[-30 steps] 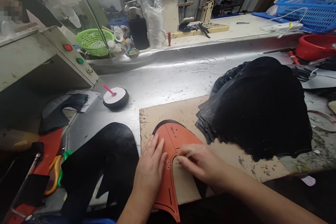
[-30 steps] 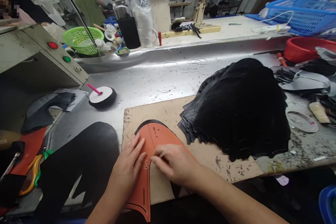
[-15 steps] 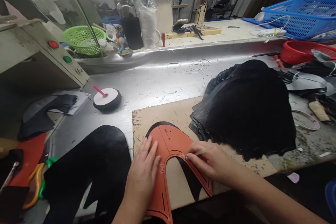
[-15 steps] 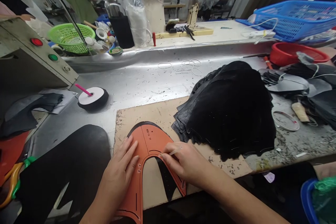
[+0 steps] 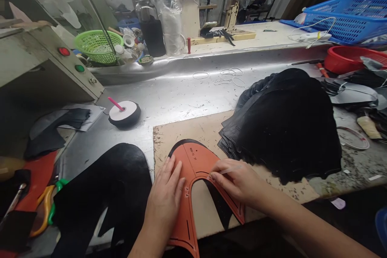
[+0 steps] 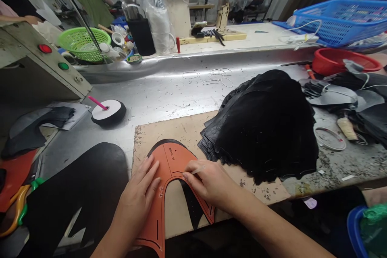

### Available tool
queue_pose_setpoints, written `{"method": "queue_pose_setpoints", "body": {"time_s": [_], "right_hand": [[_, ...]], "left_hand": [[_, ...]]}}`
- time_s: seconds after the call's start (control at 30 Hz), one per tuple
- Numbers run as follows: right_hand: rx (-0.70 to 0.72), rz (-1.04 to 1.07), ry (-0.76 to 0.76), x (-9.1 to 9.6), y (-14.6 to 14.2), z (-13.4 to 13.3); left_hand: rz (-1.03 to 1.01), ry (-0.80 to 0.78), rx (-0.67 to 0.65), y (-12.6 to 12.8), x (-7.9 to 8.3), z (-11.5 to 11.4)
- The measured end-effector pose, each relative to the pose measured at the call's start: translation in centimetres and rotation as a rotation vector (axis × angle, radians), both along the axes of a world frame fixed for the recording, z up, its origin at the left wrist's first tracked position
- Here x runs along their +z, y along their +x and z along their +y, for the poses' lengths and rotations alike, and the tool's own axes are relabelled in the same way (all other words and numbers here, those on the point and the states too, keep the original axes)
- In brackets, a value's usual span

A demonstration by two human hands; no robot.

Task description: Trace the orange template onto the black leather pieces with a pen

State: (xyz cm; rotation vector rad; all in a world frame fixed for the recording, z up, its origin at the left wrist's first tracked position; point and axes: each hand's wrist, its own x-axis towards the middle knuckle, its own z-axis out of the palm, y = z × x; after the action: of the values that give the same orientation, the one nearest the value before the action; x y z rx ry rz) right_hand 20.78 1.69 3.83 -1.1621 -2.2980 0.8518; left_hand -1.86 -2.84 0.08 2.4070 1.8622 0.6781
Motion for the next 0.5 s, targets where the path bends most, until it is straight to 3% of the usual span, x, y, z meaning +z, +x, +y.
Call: {"method": "queue_pose_setpoints", "body": {"time_s": [0.2,0.4,0.5], "right_hand": [[-0.007,0.072,-0.059,0.6,0.2,-0.8],[0.404,0.238,-0.18,0.6,-3.5,-4.5],[0.51,0.193,-0.156,0.1,-5.4,-5.4]], "left_hand": [[-0.019,-0.034,0.015,0.4,0.1,-0.2],[-0.063,-0.085,0.037,0.9,0.5,-0.6],[-0.068,-0.092,0.046,1.0,0.6,-0.7]]}}
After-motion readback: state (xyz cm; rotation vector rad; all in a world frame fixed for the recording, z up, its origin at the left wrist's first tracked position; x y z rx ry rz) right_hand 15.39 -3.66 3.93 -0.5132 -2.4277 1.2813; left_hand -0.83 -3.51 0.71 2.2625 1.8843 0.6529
